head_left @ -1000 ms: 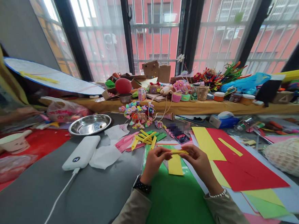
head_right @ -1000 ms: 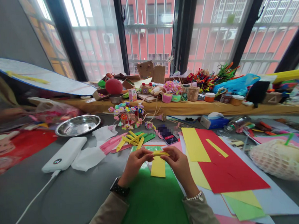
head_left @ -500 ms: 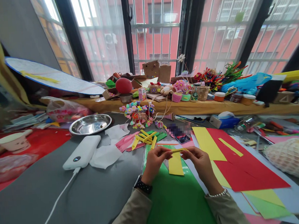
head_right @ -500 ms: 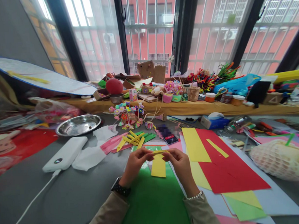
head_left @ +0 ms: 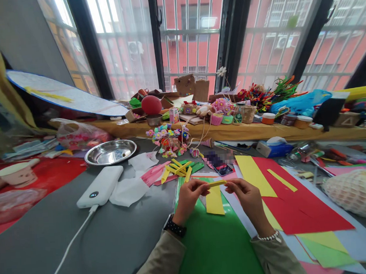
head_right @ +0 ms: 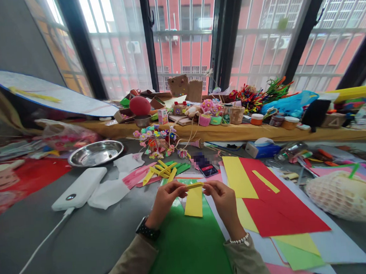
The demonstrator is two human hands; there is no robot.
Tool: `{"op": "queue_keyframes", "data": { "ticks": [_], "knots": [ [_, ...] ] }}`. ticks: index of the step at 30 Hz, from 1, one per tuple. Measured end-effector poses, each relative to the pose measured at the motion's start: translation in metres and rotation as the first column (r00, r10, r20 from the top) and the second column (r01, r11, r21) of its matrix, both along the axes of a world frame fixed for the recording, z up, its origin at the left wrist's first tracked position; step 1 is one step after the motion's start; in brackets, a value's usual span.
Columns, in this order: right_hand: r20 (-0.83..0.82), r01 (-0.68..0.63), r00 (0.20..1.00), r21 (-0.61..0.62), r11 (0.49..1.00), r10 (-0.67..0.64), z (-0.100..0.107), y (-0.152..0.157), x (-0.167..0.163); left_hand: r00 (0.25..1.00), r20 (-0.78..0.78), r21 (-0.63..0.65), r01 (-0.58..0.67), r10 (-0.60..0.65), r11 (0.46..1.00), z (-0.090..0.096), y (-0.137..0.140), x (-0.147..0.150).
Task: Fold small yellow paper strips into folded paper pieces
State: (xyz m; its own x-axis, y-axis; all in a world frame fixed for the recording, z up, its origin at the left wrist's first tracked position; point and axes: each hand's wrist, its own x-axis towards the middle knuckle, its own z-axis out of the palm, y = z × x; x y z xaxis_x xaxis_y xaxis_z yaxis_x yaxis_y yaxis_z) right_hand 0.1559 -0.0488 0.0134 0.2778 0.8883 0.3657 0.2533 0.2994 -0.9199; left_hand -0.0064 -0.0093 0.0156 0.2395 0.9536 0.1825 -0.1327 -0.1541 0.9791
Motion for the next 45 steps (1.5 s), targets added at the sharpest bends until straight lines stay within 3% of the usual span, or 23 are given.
{"op": "queue_keyframes", "data": {
  "ticks": [10,17,22,29,33,35,38,40,41,43,45],
  "knots": [
    [-0.097,0.056,0.994,-0.007,0.998,-0.056,-0.008,0.003,-0.009,0.999,-0.016,0.056,-0.038,0.039,0.998,-0.007,0.002,0.002],
    [-0.006,-0.056,0.998,0.001,0.998,0.056,-0.011,0.004,-0.009,0.955,-0.282,0.303,-0.008,0.098,0.953,-0.013,0.002,0.001],
    [0.164,-0.148,0.974,-0.044,0.988,0.154,-0.014,0.005,-0.011,0.859,-0.472,0.477,0.058,0.2,0.877,-0.015,0.0,0.001],
    [0.409,-0.071,0.91,0.007,0.997,0.062,-0.019,0.003,-0.014,0.735,-0.601,0.585,0.137,0.313,0.799,-0.016,0.0,-0.002],
    [0.378,-0.113,0.92,0.004,0.994,0.104,-0.021,0.006,-0.013,0.636,-0.65,0.671,0.225,0.415,0.706,-0.015,0.001,-0.002],
    [0.315,-0.158,0.934,-0.06,0.986,0.169,-0.023,0.009,-0.012,0.607,-0.651,0.711,0.276,0.456,0.647,-0.015,0.002,-0.002],
    [0.223,-0.196,0.95,-0.118,0.973,0.218,-0.025,0.011,-0.01,0.664,-0.6,0.745,0.261,0.446,0.614,-0.014,0.003,-0.003],
    [0.142,-0.185,0.969,-0.12,0.975,0.201,-0.026,0.011,-0.01,0.759,-0.491,0.741,0.106,0.428,0.663,-0.013,0.004,-0.003],
    [0.093,-0.173,0.978,-0.121,0.977,0.185,-0.025,0.011,-0.011,0.809,-0.419,0.697,-0.004,0.412,0.717,-0.013,0.005,-0.002],
    [-0.003,-0.169,0.985,-0.139,0.976,0.17,-0.023,0.01,-0.013,0.904,-0.29,0.464,-0.155,0.314,0.872,-0.014,0.007,0.001],
    [-0.072,-0.203,0.978,-0.164,0.965,0.194,-0.02,0.008,-0.016,0.979,-0.172,0.128,-0.086,0.107,0.988,-0.016,0.009,0.004]
  ]
}}
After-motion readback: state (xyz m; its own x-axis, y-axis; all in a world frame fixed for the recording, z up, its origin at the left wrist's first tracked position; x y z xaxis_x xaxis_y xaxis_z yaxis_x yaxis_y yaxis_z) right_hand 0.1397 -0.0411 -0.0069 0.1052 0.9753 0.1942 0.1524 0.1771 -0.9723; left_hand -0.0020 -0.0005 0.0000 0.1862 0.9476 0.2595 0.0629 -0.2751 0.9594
